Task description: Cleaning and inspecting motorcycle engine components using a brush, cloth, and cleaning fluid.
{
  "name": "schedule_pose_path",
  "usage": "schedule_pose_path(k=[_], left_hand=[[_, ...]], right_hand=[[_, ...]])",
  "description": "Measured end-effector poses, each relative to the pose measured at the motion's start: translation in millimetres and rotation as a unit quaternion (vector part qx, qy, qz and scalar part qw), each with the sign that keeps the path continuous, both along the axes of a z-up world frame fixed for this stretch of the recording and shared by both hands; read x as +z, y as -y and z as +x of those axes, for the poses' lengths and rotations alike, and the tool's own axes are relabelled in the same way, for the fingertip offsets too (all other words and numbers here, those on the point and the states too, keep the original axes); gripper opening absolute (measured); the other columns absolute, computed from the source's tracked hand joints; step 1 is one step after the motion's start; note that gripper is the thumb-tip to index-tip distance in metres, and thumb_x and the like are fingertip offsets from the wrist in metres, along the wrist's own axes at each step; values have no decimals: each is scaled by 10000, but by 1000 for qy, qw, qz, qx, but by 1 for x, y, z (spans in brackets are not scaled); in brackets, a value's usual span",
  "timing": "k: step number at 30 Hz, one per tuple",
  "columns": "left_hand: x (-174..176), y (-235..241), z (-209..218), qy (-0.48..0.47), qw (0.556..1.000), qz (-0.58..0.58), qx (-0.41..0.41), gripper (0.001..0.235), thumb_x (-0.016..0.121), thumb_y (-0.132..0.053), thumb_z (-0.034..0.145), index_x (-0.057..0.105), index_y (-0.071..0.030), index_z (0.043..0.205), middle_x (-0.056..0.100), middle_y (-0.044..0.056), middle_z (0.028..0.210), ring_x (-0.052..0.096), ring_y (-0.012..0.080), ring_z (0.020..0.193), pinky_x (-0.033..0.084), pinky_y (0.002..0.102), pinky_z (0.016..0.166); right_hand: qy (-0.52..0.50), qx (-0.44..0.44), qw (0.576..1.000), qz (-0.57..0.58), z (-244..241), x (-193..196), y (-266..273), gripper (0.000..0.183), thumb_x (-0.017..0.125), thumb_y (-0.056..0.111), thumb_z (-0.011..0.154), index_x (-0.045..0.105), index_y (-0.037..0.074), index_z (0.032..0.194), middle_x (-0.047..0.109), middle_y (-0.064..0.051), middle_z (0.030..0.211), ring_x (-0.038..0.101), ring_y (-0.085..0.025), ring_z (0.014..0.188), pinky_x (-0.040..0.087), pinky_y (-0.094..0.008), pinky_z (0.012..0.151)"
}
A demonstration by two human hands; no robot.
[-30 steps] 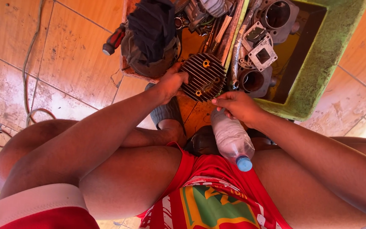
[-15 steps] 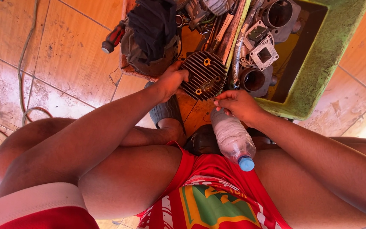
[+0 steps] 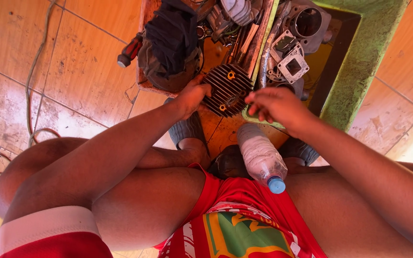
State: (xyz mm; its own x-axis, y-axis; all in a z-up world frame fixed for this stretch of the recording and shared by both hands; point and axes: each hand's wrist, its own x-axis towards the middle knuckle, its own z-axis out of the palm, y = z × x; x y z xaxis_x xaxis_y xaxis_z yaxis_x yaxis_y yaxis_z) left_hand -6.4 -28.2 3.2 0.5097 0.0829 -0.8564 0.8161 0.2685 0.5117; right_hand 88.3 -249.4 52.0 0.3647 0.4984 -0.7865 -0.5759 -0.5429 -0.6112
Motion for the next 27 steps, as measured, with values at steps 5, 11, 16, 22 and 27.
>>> schedule_pose_path(k=[5, 11, 16, 22, 27], left_hand=[[-44, -6, -13, 11, 1000, 4, 19, 965, 604, -175, 734, 243, -60, 1622, 209, 326, 1634, 167, 550, 1513, 497, 632, 1042], [-11, 1, -7, 5, 1000, -3, 31, 969, 601, -174, 727, 237, -63, 1618, 198, 326, 1630, 166, 540, 1518, 499, 627, 1048], [-2, 5, -3, 0, 1000, 8, 18, 962, 605, -194, 735, 259, -81, 1625, 225, 310, 1629, 211, 522, 1505, 485, 626, 1053], [-1, 4, -3, -20, 1000, 1, 18, 990, 592, -215, 722, 234, -104, 1639, 189, 310, 1649, 233, 501, 1501, 457, 591, 1085], [-31, 4, -10, -21, 999, -25, 28, 1012, 609, -236, 705, 245, -115, 1642, 141, 344, 1660, 225, 524, 1483, 435, 600, 1082]], right_hand=[[313, 432, 846, -3, -10, -14, 39, 175, 649, 220, 920, 736, 165, 1062, 733, -159, 911, 734, -397, 849, 585, -484, 708], [359, 571, 736, 57, -35, -26, 83, 483, 623, 163, 828, 565, 187, 1307, 532, -178, 1216, 656, -460, 1040, 602, -544, 796], [352, 487, 784, 155, -53, -26, 73, 655, 735, 285, 796, 525, 169, 1405, 463, -180, 1390, 528, -500, 1179, 499, -611, 895], [229, 325, 884, 243, -67, -74, 79, 680, 840, 347, 768, 586, 150, 1367, 620, -120, 1435, 463, -423, 1379, 402, -651, 1010], [24, 148, 967, 205, -42, -73, 74, 840, 936, -14, 637, 573, 4, 1393, 654, -239, 1347, 645, -418, 1216, 547, -574, 1049]])
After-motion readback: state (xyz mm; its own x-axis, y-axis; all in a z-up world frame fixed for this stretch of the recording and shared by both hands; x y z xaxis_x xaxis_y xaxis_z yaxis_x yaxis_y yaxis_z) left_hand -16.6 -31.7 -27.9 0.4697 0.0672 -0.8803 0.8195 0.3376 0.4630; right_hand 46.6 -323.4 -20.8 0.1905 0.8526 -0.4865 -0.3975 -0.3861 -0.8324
